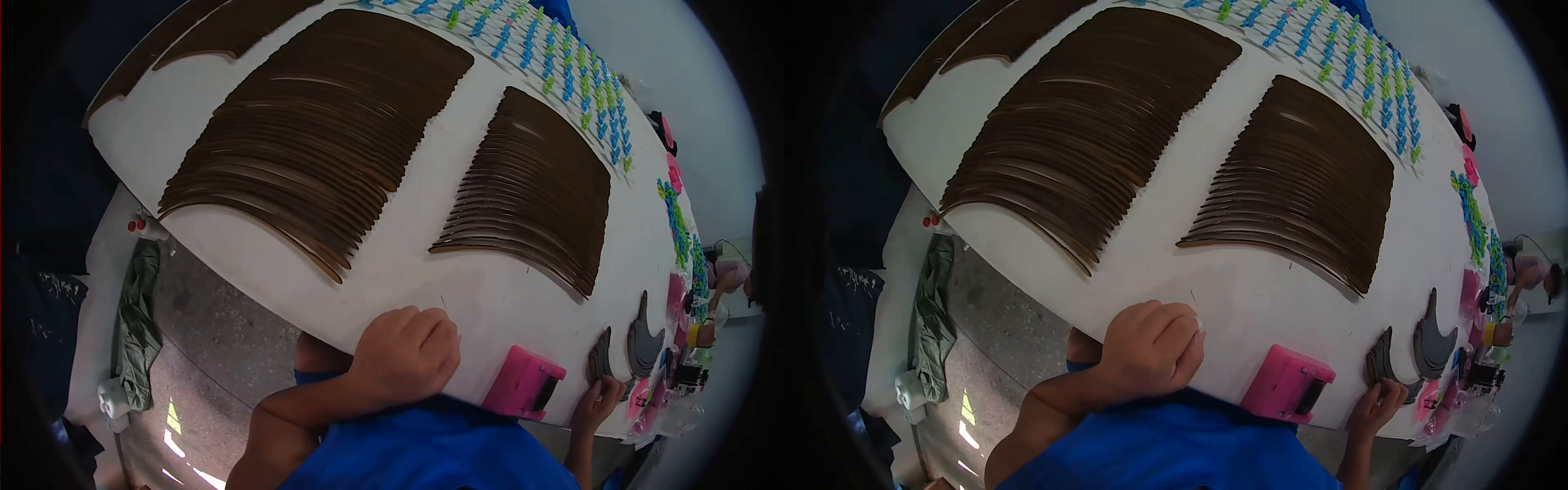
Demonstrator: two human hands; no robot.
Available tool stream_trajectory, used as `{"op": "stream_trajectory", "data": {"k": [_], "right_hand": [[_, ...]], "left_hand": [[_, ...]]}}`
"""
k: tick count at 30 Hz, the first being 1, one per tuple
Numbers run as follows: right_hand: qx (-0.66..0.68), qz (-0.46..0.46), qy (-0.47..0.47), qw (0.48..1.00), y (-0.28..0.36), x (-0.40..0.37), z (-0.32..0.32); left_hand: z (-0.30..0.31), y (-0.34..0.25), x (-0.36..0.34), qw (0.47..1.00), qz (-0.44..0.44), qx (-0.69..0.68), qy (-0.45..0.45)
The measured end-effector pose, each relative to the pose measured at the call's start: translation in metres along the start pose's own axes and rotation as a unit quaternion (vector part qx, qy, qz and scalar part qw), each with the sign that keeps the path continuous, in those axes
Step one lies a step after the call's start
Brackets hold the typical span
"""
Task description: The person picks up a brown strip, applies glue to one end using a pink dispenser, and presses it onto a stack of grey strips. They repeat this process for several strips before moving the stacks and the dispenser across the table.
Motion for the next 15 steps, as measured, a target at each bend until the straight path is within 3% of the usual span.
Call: {"op": "stream_trajectory", "data": {"k": [10, 15], "right_hand": [[-0.019, 0.012, 0.004, 1.000, 0.0013, 0.0016, 0.0022], [-0.001, 0.009, 0.000, 1.000, 0.0049, 0.0010, 0.0014]], "left_hand": [[0.0062, 0.0032, -0.0046, 0.999, -0.022, -0.048, -0.004], [0.0092, 0.0097, -0.0003, 0.995, 0.022, -0.094, -0.039]]}}
Point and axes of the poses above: each hand's wrist, its own x-axis towards the middle knuckle, its own z-axis out of the back of the hand, y = z × x, the point moved 6 cm from there along x, towards the middle knuckle, and after that the axes turned 3 degrees about x, right-handed, at the moved point
